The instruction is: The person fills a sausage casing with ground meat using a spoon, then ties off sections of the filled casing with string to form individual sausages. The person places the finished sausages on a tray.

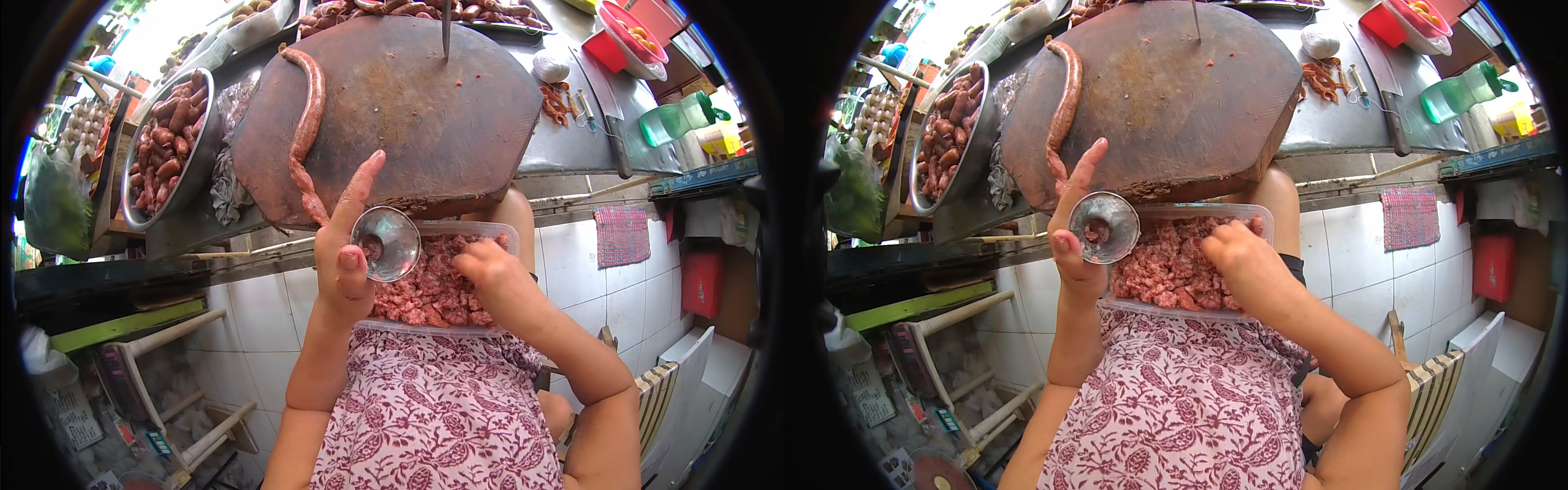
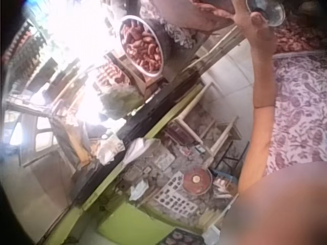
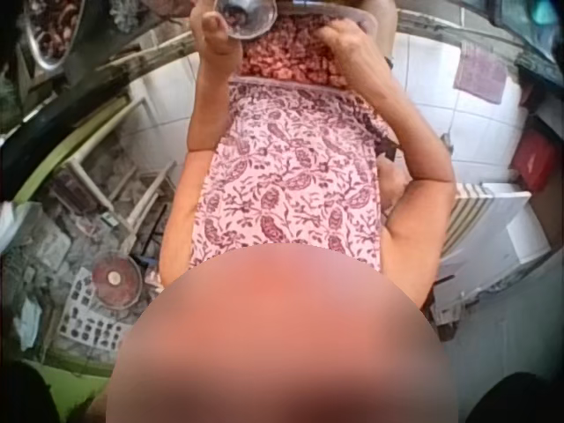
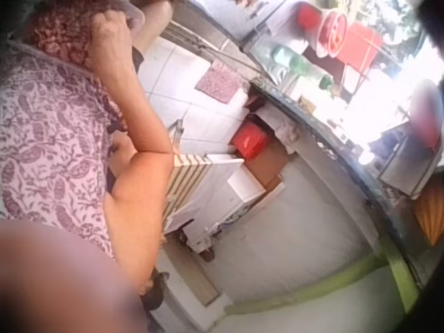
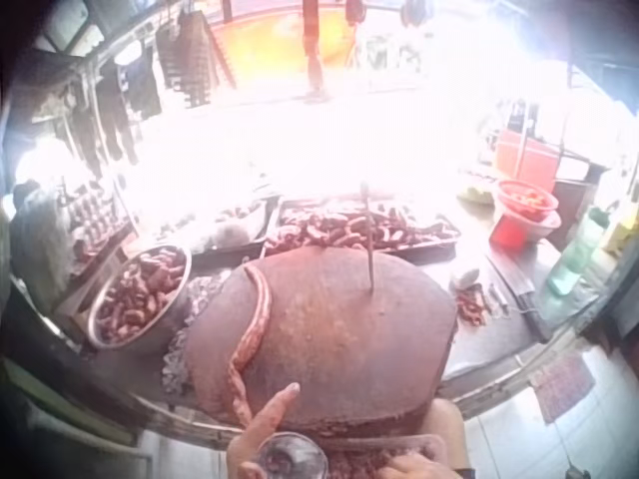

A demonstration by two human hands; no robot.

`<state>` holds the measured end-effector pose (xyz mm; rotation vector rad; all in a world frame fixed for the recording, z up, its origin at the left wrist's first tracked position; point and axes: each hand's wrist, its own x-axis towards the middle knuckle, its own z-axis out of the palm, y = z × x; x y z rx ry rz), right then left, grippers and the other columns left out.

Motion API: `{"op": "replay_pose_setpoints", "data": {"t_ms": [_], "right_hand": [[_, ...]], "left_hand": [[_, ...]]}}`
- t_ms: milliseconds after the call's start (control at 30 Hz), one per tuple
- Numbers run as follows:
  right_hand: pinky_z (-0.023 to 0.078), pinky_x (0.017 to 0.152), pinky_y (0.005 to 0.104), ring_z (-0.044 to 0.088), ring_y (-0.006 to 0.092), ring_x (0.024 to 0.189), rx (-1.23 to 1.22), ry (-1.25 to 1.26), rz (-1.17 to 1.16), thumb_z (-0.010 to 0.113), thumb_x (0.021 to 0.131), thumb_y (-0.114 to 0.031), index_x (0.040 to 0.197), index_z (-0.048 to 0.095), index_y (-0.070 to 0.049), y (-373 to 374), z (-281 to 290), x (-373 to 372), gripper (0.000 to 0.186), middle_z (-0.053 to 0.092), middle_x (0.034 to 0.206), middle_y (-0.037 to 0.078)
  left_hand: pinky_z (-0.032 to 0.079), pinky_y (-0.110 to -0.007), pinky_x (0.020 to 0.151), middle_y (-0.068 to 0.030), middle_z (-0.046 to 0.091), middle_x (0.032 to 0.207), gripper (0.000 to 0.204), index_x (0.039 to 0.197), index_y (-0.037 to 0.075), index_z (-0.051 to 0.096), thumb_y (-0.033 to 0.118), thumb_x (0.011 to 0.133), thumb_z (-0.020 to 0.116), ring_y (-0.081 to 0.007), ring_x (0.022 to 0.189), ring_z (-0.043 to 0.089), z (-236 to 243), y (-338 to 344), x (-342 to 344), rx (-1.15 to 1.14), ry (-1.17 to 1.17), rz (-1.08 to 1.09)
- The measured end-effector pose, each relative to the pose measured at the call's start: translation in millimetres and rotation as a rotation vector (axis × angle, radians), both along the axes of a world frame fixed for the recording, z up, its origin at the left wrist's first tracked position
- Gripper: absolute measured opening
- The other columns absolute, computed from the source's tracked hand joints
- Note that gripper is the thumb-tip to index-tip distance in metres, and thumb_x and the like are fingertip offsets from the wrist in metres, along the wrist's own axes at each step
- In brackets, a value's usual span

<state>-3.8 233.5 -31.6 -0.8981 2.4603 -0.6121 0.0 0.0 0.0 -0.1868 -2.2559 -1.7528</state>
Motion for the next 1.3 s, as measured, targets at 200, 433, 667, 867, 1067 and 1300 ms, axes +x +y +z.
{"op": "replay_pose_setpoints", "data": {"t_ms": [200,433,667,867,1067,1300], "right_hand": [[0.056,0.088,0.032,0.067,0.0276,0.105,-0.641,-0.381,-0.434,0.06,0.083,0.014,0.111,0.069,0.007,18.1,10.4,-11.3,0.03,0.069,0.108,0.017],[0.05,0.095,0.0411,0.061,0.0382,0.108,-0.05,0.266,-0.037,0.06,0.078,0.011,0.112,0.065,0.009,17.1,0.4,10.7,0.034,0.063,0.113,0.021],[0.053,0.099,0.0332,0.065,0.0154,0.114,-0.817,-0.675,-0.547,0.055,0.091,0.011,0.122,0.066,0.006,20.5,48.5,-14.4,0.033,0.067,0.124,0.011],[0.045,0.11,0.0369,0.062,0.025,0.123,-1.092,-0.465,-0.406,0.047,0.092,0.015,0.142,0.05,0.007,-30.4,78.2,1.0,0.051,0.061,0.137,0.017],[0.013,0.123,0.058,0.038,0.0356,0.148,-0.433,0.397,-0.049,0.055,0.081,0.009,0.147,0.044,0.006,-83.5,84.1,24.5,0.067,0.044,0.153,0.024],[0.027,0.119,0.0524,0.045,0.034,0.142,-0.473,0.237,0.073,0.061,0.086,0.005,0.145,0.047,0.006,-42.9,98.6,21.4,0.06,0.049,0.149,0.026]], "left_hand": [[0.039,-0.026,0.096,-0.0099,0.064,0.105,0.118,0.144,-0.013,0.045,0.088,0.089,0.018,-0.0109,0.09,0.052,-9.1,0.4,-0.8,-0.033,0.001,-0.011],[0.036,-0.031,0.102,-0.0182,0.056,0.127,0.114,0.145,-0.013,0.044,0.085,0.091,0.024,-0.022,0.116,0.049,-12.3,-1.3,0.7,0.011,-0.016,-0.06],[0.039,-0.03,0.101,-0.0196,0.06,0.125,0.112,0.146,-0.01,0.045,0.086,0.091,0.027,-0.0234,0.114,0.054,-10.2,0.2,4.6,0.003,-0.078,-0.114],[0.052,-0.032,0.088,-0.0235,0.062,0.135,0.114,0.147,-0.007,0.044,0.088,0.089,0.022,-0.0302,0.105,0.071,-8.2,7.7,3.1,-0.044,0.009,-0.057],[0.048,-0.035,0.099,-0.0237,0.059,0.14,0.109,0.147,-0.009,0.043,0.083,0.093,0.02,-0.0289,0.117,0.065,-17.0,2.4,5.4,0.002,0.037,0.182],[0.051,-0.031,0.091,-0.0192,0.068,0.12,0.111,0.143,-0.012,0.047,0.084,0.093,0.021,-0.0181,0.098,0.066,-14.1,-5.4,3.5,0.096,0.122,0.221]]}}
